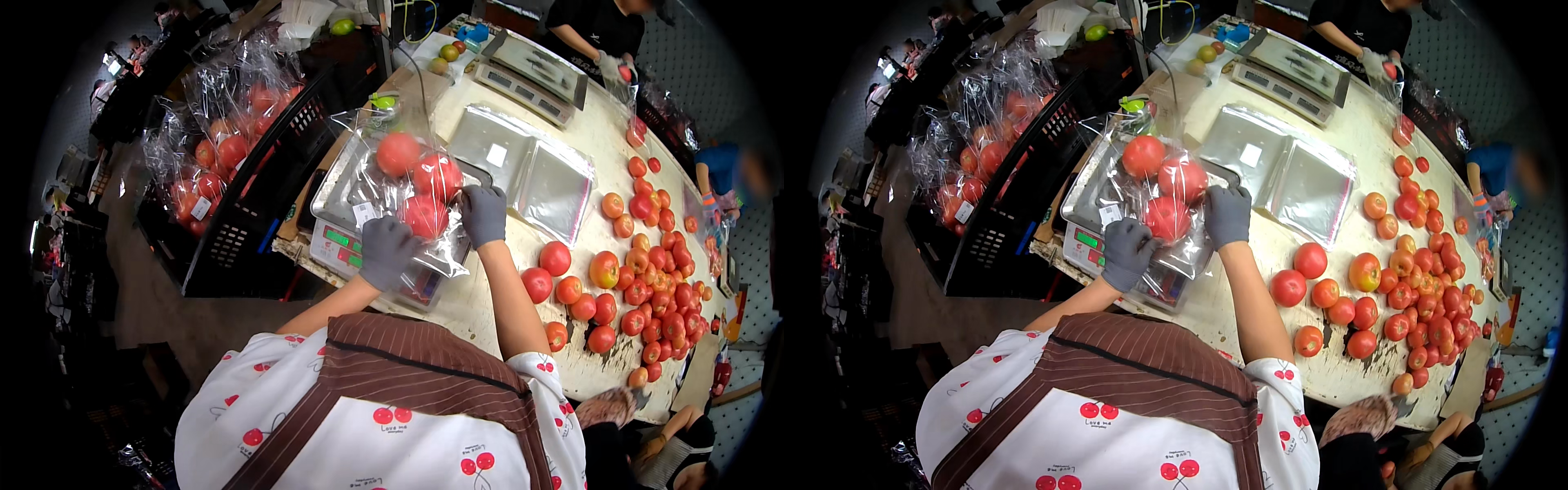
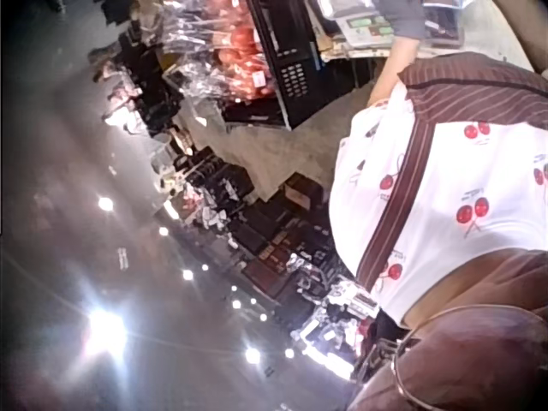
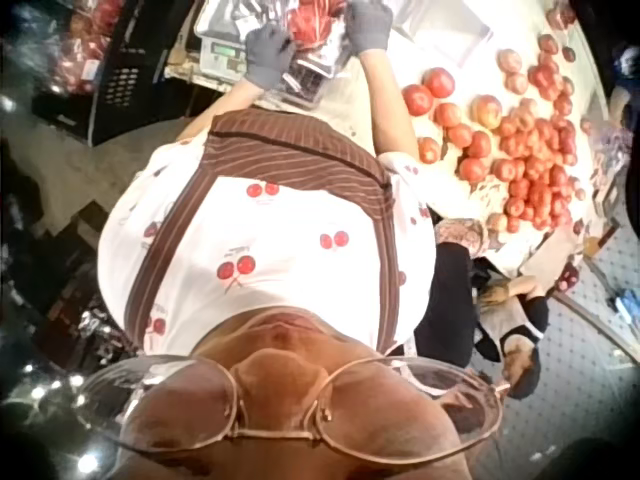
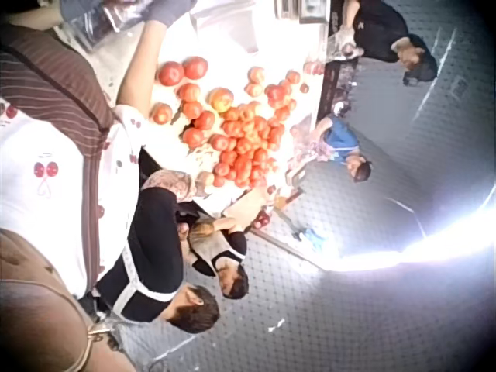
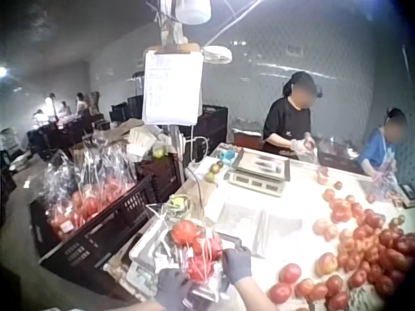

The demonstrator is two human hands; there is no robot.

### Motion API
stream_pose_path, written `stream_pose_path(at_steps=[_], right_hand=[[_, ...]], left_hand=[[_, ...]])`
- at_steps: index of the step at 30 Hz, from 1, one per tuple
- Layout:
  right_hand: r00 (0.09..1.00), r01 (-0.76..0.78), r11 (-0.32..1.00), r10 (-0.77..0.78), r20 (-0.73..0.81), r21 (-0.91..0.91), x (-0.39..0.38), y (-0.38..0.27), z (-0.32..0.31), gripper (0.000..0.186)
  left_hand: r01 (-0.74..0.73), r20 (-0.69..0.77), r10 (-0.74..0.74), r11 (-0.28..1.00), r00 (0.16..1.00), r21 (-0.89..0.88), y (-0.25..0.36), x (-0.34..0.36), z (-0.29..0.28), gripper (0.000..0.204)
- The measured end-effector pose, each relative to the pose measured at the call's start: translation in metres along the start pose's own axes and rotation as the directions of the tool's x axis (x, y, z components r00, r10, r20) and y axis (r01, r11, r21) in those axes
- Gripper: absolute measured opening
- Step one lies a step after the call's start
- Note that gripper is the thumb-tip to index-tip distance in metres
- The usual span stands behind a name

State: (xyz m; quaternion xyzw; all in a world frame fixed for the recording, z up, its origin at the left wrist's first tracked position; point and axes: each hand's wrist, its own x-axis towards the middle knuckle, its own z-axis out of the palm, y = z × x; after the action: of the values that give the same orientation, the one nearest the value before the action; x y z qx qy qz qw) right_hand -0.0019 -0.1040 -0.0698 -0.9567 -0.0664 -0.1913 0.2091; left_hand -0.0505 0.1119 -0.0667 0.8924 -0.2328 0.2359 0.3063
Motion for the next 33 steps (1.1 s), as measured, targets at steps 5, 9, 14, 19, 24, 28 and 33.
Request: stream_pose_path(at_steps=[5,9,14,19,24,28,33], right_hand=[[0.97,-0.234,0.942,0.208,0.127,0.242,-0.019,-0.005,-0.012,0.011],[0.893,-0.433,0.535,0.367,0.262,0.726,-0.026,-0.007,-0.022,0.012],[0.866,-0.455,0.164,0.308,0.393,0.875,0.03,-0.033,-0.079,0.02],[0.914,-0.406,0.318,0.143,0.379,0.857,0.085,-0.063,-0.154,0.025],[0.899,-0.436,0.178,0.051,0.434,0.882,0.12,-0.088,-0.188,0.032],[0.907,-0.415,-0.003,-0.082,0.413,0.91,0.134,-0.087,-0.185,0.036],[0.854,-0.519,-0.219,-0.091,0.512,0.826,0.162,-0.081,-0.157,0.039]], left_hand=[[0.049,-0.014,-0.051,0.993,0.999,-0.105,-0.005,0.009,-0.005,0.014],[0.172,-0.11,-0.189,0.974,0.976,-0.145,-0.018,0.033,-0.008,0.009],[0.036,-0.206,-0.076,0.981,0.976,-0.19,-0.016,0.097,-0.052,0.012],[0.136,0.004,-0.145,0.919,0.989,-0.371,-0.004,0.155,-0.123,0.016],[0.384,0.277,-0.274,0.515,0.921,-0.766,0.006,0.183,-0.162,0.018],[0.438,0.371,-0.239,0.38,0.897,-0.814,-0.004,0.207,-0.162,0.018],[0.593,0.541,-0.328,0.076,0.774,-0.802,-0.054,0.221,-0.105,0.012]])
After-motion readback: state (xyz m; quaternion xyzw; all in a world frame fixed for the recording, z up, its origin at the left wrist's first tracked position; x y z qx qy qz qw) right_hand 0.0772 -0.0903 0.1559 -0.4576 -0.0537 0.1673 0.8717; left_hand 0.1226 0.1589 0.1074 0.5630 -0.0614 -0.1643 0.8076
